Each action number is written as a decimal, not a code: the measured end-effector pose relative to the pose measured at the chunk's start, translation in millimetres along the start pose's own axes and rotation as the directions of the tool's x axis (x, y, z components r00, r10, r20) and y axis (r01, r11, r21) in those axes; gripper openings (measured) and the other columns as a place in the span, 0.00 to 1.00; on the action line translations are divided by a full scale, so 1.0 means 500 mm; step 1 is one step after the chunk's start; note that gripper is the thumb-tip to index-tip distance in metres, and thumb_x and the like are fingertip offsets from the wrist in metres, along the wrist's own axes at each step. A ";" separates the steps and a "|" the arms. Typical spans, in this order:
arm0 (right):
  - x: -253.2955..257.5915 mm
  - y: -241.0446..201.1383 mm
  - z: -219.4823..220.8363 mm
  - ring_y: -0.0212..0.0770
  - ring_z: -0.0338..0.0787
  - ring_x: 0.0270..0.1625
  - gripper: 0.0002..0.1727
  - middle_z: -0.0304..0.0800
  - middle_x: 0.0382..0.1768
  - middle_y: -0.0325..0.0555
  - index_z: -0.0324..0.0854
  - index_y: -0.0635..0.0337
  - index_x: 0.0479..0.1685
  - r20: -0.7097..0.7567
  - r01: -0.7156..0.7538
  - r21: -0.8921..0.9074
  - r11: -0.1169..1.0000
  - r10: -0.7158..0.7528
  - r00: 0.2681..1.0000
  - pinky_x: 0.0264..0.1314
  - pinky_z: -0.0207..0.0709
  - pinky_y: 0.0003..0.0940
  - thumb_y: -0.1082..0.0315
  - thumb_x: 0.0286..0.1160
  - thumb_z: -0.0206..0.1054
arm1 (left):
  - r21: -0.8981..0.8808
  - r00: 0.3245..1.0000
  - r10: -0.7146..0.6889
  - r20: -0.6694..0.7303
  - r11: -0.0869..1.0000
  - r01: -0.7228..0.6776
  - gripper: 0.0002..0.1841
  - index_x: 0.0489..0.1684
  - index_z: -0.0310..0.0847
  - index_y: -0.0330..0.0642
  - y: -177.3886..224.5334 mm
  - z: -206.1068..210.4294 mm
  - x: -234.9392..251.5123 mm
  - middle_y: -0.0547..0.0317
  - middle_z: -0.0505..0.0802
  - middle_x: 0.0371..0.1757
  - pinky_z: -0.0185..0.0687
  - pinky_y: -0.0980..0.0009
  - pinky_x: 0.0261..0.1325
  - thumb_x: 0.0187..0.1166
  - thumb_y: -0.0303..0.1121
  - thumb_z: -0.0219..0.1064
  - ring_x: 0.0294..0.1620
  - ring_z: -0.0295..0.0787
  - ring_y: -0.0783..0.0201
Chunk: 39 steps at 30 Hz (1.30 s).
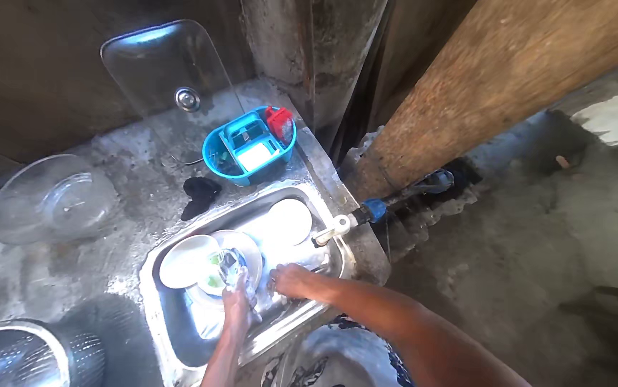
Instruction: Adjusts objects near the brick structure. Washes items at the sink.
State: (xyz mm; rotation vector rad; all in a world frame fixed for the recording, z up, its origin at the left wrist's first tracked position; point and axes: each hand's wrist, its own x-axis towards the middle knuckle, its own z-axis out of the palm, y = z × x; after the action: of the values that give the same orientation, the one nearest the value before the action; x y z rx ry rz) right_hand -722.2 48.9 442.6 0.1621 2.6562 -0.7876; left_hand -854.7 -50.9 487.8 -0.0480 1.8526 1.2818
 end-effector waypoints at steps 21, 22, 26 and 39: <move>0.023 -0.079 -0.103 0.57 0.71 0.86 0.25 0.71 0.84 0.62 0.85 0.64 0.70 -0.516 -0.058 0.780 0.623 0.693 0.504 0.86 0.70 0.48 0.65 0.72 0.70 | -0.190 0.932 0.066 0.358 0.982 0.003 0.18 0.70 0.68 0.28 0.066 0.144 -0.018 0.51 0.84 0.49 0.79 0.76 0.50 0.95 0.29 0.38 0.44 0.80 0.72; 0.019 -0.050 -0.112 0.55 0.73 0.85 0.26 0.71 0.84 0.62 0.83 0.66 0.72 -0.478 -0.087 0.793 0.603 0.705 0.524 0.86 0.70 0.47 0.66 0.74 0.69 | -0.193 0.929 0.023 0.370 0.980 0.052 0.15 0.65 0.69 0.33 0.052 0.149 -0.030 0.56 0.85 0.39 0.82 0.75 0.38 0.94 0.30 0.41 0.34 0.81 0.72; -0.012 -0.034 -0.133 0.52 0.77 0.82 0.28 0.72 0.84 0.58 0.77 0.65 0.77 -0.371 -0.156 0.848 0.506 0.778 0.508 0.85 0.70 0.48 0.66 0.76 0.68 | -0.165 0.930 0.030 0.367 0.986 0.033 0.11 0.61 0.71 0.34 0.021 0.164 -0.045 0.56 0.85 0.33 0.82 0.71 0.29 0.90 0.27 0.48 0.27 0.82 0.69; -0.035 -0.052 -0.111 0.52 0.77 0.83 0.30 0.78 0.79 0.62 0.67 0.69 0.85 -0.295 -0.114 0.923 0.368 0.866 0.402 0.88 0.66 0.46 0.67 0.83 0.62 | -0.286 0.903 0.063 0.424 0.956 0.068 0.21 0.74 0.70 0.39 0.024 0.187 -0.030 0.52 0.88 0.54 0.86 0.65 0.52 0.96 0.39 0.38 0.50 0.86 0.65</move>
State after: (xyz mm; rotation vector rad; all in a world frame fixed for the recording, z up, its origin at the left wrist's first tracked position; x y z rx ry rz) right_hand -728.7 57.3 505.4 2.0407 2.1748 -1.9098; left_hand -793.0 21.4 497.2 0.0692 1.2767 1.4267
